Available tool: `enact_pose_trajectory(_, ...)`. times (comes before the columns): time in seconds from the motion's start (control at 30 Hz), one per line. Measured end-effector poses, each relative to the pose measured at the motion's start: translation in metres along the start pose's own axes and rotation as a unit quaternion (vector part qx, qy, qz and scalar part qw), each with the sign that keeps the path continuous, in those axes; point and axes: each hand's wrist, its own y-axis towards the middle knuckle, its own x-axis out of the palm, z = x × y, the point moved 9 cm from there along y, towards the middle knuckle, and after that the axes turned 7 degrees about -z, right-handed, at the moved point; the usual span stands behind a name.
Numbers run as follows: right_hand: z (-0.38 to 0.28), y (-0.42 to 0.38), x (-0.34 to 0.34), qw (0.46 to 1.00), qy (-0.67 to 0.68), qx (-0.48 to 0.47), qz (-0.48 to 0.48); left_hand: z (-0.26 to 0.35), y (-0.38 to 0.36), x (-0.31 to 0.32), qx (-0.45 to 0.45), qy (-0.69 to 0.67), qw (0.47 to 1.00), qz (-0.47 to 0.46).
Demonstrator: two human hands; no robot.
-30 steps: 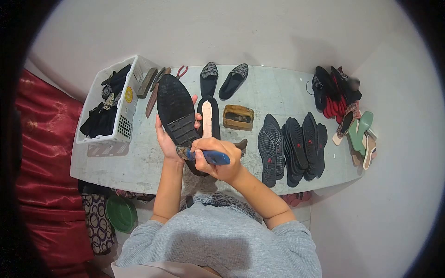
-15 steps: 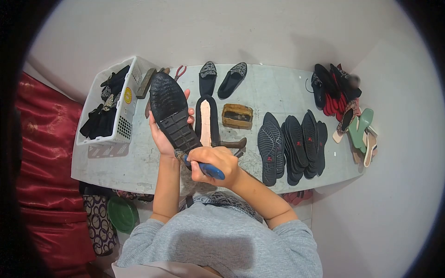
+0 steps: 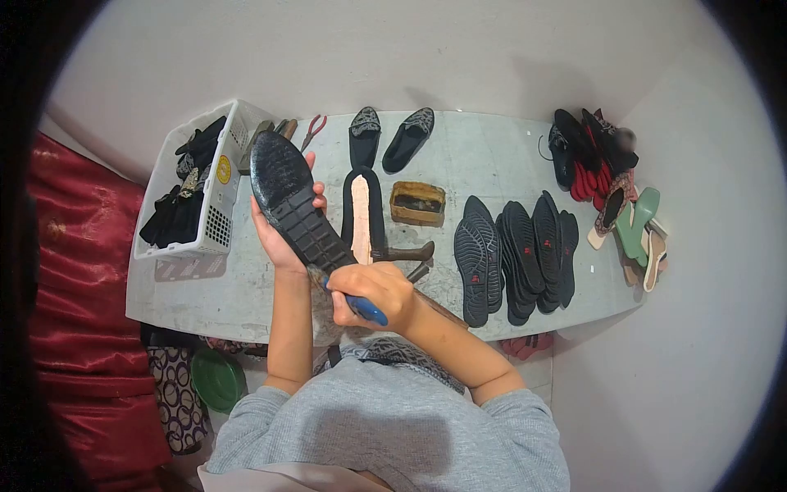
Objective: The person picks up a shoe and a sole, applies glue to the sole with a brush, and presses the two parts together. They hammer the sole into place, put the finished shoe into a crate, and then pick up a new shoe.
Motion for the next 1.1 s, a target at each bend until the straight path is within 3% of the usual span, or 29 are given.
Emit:
enact_pose_trajectory(0.1,0.009,-0.003,-0.004,1.0,0.026,0.006,0.01,0.006,0.004,-0.012,0.021,0.0,1.0,0.002)
enact_pose_trajectory(0.13,0.018,-0.003,-0.01,0.997,0.052,0.057,0.004,0.005,0.005,-0.016,0.019,0.0,1.0,0.016)
enact_pose_trajectory(0.17,0.029,-0.008,-0.016,0.978,0.161,0.13,0.041,0.005,0.005,-0.021,0.018,0.001,0.999,0.03)
enact_pose_trajectory(0.23,0.039,-0.015,-0.028,0.934,0.292,0.159,0.132,0.003,0.002,-0.022,0.011,-0.014,0.999,0.03)
enact_pose_trajectory(0.3,0.04,-0.012,-0.037,0.935,0.285,0.142,0.159,-0.003,-0.004,-0.028,0.009,-0.024,0.996,0.083)
enact_pose_trajectory(0.37,0.048,-0.015,-0.04,0.932,0.268,0.176,0.168,-0.008,-0.003,-0.027,-0.005,-0.06,0.998,0.035)
enact_pose_trajectory(0.47,0.051,-0.021,-0.035,0.936,0.253,0.182,0.166,-0.017,-0.008,-0.038,-0.006,-0.028,0.993,0.115)
enact_pose_trajectory(0.57,0.047,-0.019,-0.03,0.952,0.209,0.171,0.144,-0.03,-0.013,-0.038,-0.023,-0.054,0.992,0.11)
enact_pose_trajectory(0.63,0.045,-0.014,-0.025,0.962,0.178,0.163,0.126,-0.035,-0.013,-0.03,-0.016,-0.072,0.996,0.057)
enact_pose_trajectory(0.7,0.027,0.001,-0.013,0.992,0.062,0.099,0.038,-0.037,-0.012,-0.028,-0.015,-0.069,0.996,0.051)
enact_pose_trajectory(0.73,0.022,0.003,-0.012,0.994,0.047,0.083,0.05,-0.036,-0.011,-0.026,-0.01,-0.081,0.995,0.052)
enact_pose_trajectory(0.83,0.017,-0.003,-0.013,0.995,0.02,0.065,0.066,-0.029,-0.006,-0.025,0.002,-0.063,0.997,0.043)
enact_pose_trajectory(0.97,0.011,0.001,-0.01,0.998,-0.008,0.06,-0.026,-0.017,0.0,-0.024,0.022,-0.025,0.999,0.02)
enact_pose_trajectory(1.1,0.016,0.004,-0.015,0.996,0.041,0.073,0.009,-0.014,0.0,-0.02,0.033,-0.065,0.997,0.005)
